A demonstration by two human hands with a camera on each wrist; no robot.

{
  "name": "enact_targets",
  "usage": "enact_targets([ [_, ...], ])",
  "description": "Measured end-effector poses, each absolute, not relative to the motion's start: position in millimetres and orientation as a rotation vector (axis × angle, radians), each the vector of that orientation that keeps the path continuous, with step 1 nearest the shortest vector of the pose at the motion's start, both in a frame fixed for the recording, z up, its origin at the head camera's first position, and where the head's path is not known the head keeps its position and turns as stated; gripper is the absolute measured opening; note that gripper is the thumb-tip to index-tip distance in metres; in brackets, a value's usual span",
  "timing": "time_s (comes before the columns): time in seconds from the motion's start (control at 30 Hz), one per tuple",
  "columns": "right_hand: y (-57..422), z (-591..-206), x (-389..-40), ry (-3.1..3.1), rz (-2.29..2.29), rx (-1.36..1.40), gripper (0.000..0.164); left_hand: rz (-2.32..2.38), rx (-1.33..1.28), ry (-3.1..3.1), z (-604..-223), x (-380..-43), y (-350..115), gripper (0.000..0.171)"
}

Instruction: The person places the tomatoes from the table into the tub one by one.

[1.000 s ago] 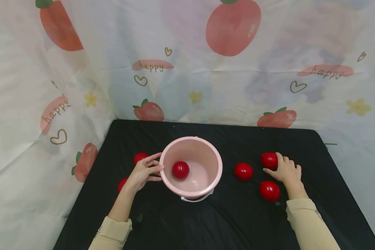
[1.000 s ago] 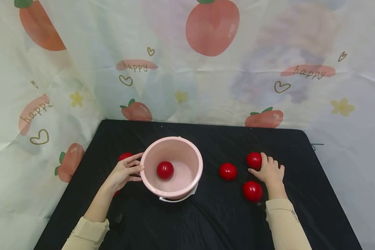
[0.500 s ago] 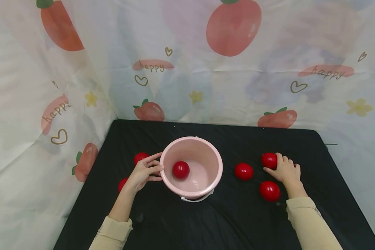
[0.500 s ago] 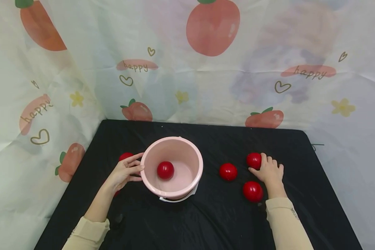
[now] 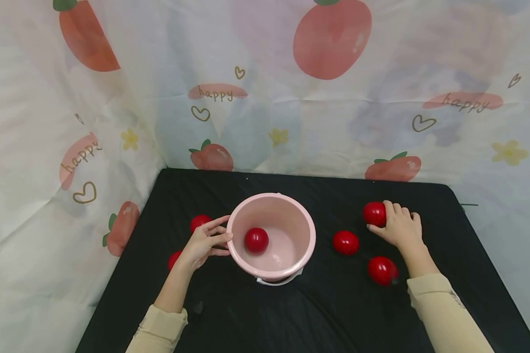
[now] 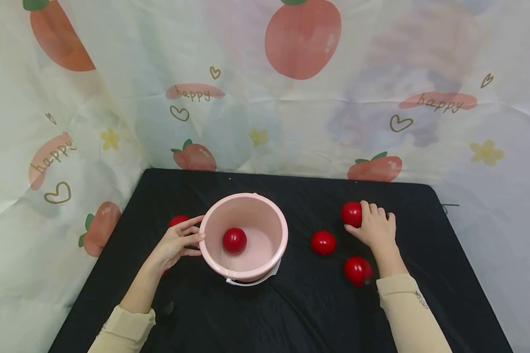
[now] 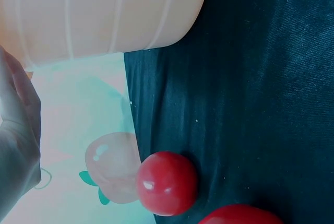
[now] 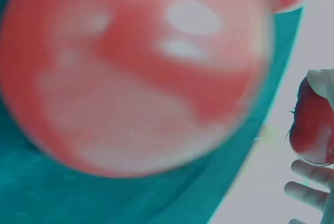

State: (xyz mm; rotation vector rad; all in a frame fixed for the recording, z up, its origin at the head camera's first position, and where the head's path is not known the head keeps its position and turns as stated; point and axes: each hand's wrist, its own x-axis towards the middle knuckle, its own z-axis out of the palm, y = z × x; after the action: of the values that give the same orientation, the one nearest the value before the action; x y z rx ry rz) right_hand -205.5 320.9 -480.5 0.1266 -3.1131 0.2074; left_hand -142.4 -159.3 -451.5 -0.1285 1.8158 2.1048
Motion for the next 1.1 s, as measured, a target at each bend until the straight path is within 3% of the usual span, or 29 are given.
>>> enact_targets([
  [0.57, 231, -397, -198, -2.840, 0.114, 0.464, 0.077, 2.109, -0.128, 1.809, -452, -142, -160, 0.057],
  [1.1, 139, -396, -181, -2.601, 0.104, 0.985, 0.081, 2.097, -0.123, 1.823, -452, -143, -160, 0.057],
])
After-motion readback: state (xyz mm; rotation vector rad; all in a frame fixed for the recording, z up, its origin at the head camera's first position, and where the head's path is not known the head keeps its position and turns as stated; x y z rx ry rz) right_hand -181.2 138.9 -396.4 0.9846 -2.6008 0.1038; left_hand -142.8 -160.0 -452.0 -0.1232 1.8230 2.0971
